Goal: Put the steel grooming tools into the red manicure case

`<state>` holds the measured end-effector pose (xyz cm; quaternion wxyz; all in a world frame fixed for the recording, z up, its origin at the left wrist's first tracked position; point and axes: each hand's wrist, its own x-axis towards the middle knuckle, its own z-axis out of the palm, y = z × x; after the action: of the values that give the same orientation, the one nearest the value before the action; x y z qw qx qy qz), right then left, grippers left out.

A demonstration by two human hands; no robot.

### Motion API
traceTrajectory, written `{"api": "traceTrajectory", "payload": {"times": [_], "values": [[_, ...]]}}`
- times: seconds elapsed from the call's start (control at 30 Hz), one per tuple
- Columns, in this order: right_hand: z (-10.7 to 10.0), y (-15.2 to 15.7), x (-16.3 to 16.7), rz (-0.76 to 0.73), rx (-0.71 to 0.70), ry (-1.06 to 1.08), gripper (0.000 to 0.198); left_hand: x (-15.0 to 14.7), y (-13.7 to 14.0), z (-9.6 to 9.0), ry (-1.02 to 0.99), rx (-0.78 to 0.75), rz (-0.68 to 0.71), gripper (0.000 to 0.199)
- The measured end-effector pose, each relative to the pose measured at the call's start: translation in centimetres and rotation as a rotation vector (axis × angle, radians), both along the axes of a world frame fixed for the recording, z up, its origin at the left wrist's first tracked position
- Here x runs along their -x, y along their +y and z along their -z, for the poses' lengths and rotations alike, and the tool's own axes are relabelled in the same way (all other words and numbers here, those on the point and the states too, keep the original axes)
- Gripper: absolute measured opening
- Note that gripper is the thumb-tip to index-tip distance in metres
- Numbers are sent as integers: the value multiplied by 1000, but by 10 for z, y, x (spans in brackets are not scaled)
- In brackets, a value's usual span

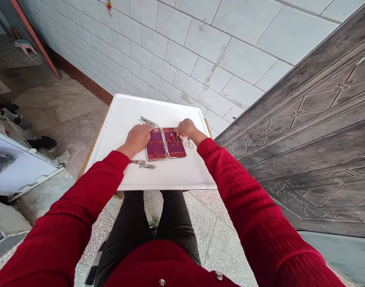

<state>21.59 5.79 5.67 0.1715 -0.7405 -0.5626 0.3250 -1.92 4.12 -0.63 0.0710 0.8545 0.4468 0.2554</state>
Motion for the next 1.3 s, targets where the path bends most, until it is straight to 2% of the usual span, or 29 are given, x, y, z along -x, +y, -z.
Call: {"api": "traceTrajectory", "payload": {"times": [0.13,0.27,0.37,0.47,0.57,0.67,0.77,0.93,1.03,1.13,1.3], "values": [[-12,5,-10,39,-90,-48,30,0,-1,-1,23,-5,-8,42],[-21,2,-33,-41,-80,-241,32,1,-1,-1,15,-16,-9,42],[-16,-6,-48,-76,-69,-331,30,1,0,-2,12,-36,1,40],[-7,-18,-52,-54,-52,-311,26,2,0,-4,-1,-64,-11,37],[2,-31,-50,-1,-128,-299,25,6,1,-4,-28,-69,-63,37],[11,-47,-41,21,-295,-244,17,11,3,-3,-53,-46,-129,37],[22,-69,-21,-56,-402,-118,14,19,7,-1,-110,-28,-202,38],[38,-110,28,-392,-452,36,17,32,10,0,-164,15,-336,37],[38,-125,49,-539,-480,48,15,37,4,-2,-125,67,-336,35],[32,-123,59,-593,-500,40,17,39,-2,-5,-90,98,-281,33],[21,-90,64,-545,-551,10,19,40,-3,-3,-121,49,-280,32]]}}
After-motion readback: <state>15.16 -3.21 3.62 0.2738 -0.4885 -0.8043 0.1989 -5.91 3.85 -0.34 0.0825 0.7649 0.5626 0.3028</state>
